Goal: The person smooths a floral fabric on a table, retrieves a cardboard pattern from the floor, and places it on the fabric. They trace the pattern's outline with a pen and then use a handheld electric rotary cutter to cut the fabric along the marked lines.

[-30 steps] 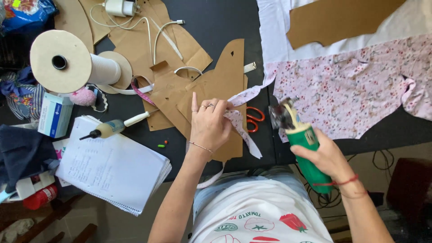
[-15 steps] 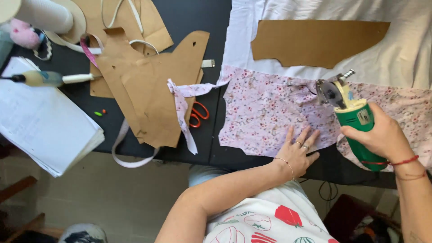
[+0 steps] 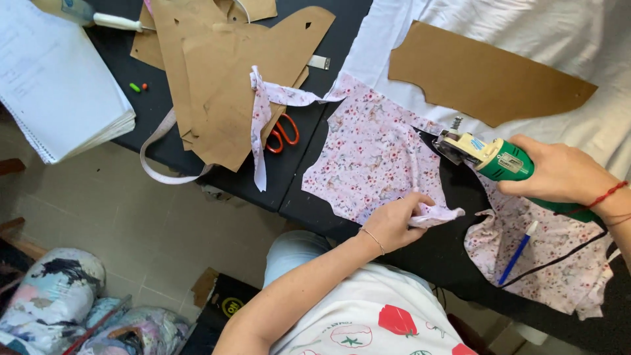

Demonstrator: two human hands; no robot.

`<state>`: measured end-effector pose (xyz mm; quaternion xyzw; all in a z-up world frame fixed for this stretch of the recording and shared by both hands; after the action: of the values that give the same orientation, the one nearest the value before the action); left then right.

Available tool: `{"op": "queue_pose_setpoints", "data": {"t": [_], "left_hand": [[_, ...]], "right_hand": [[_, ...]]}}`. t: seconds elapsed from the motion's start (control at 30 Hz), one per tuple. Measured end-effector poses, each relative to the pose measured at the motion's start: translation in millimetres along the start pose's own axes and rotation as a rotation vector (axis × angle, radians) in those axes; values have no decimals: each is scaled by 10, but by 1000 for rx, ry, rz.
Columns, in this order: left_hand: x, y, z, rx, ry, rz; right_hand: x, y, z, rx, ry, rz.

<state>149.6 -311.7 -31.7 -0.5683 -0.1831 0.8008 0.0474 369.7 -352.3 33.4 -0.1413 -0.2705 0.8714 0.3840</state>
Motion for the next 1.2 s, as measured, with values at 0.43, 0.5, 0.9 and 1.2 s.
{"op": "queue_pose_setpoints", "data": {"t": [0.43,0.5,0.9,1.2], "left_hand": [[-131,-258,24,-218,307,-21],[-148,-469,0,-448,320,-302],[-29,-858,-165,-667,310,-989],[2,-859,-176,-649,282,-950]], "right_hand": [[560,-110,-177,-78,-193,-2],[579,-109,-189,-67,-205,-67],[834,-201,-241,-107,-275,-39],[1002,-281,-322,-127,-313,-20]]}}
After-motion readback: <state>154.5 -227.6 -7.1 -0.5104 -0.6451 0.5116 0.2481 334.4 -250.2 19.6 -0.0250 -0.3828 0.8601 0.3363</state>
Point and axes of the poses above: each hand's wrist, its own z-axis away from the middle knuckle, its own y-axis out of the palm, x = y × z, the point moved 5 cm from there along -z, towards the middle knuckle, and after that the axes turned 10 degrees about -z, right-handed, at the moved point
